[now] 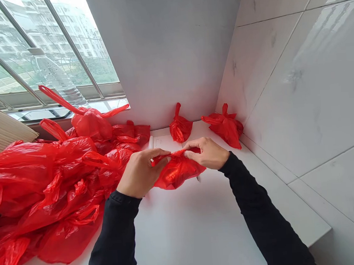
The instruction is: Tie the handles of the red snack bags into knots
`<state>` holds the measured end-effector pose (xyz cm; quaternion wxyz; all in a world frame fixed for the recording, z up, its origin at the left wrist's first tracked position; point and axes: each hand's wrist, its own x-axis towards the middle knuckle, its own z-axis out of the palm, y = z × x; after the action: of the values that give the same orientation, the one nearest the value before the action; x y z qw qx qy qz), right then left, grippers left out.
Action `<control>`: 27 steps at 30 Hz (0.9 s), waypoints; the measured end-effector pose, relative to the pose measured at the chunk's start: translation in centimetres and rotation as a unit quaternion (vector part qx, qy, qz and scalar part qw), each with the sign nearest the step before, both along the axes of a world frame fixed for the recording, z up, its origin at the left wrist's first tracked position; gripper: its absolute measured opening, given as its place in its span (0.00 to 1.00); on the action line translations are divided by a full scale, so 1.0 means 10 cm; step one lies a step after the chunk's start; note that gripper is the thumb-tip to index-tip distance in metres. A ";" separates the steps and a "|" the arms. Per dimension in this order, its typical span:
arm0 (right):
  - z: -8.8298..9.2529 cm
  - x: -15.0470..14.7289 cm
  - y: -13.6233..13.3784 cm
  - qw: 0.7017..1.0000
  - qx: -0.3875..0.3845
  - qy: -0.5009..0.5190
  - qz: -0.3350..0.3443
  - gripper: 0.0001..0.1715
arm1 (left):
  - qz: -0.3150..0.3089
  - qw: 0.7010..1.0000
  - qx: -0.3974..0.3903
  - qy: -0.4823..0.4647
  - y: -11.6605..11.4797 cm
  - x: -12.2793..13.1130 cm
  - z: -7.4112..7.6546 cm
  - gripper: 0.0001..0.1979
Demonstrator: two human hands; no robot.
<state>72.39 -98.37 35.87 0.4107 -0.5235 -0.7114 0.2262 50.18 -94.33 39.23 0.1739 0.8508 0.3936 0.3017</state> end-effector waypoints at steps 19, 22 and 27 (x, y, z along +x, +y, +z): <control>-0.01 0.02 0.08 0.993 0.050 0.080 -0.073 0.07 | 0.115 0.985 0.029 -0.128 0.08 -0.15 0.09 0.11; -0.02 0.10 0.09 0.987 0.056 0.111 -0.105 0.07 | 0.125 0.976 0.021 -0.175 0.11 -0.21 0.10 0.13; 0.00 -0.02 0.07 0.983 0.084 0.139 -0.090 0.06 | 0.033 0.998 -0.018 -0.060 0.08 -0.09 0.03 0.21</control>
<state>72.22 -97.63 35.87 0.5665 -0.5127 -0.6140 0.1981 49.24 -93.54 39.55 0.2024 0.8147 0.4155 0.3503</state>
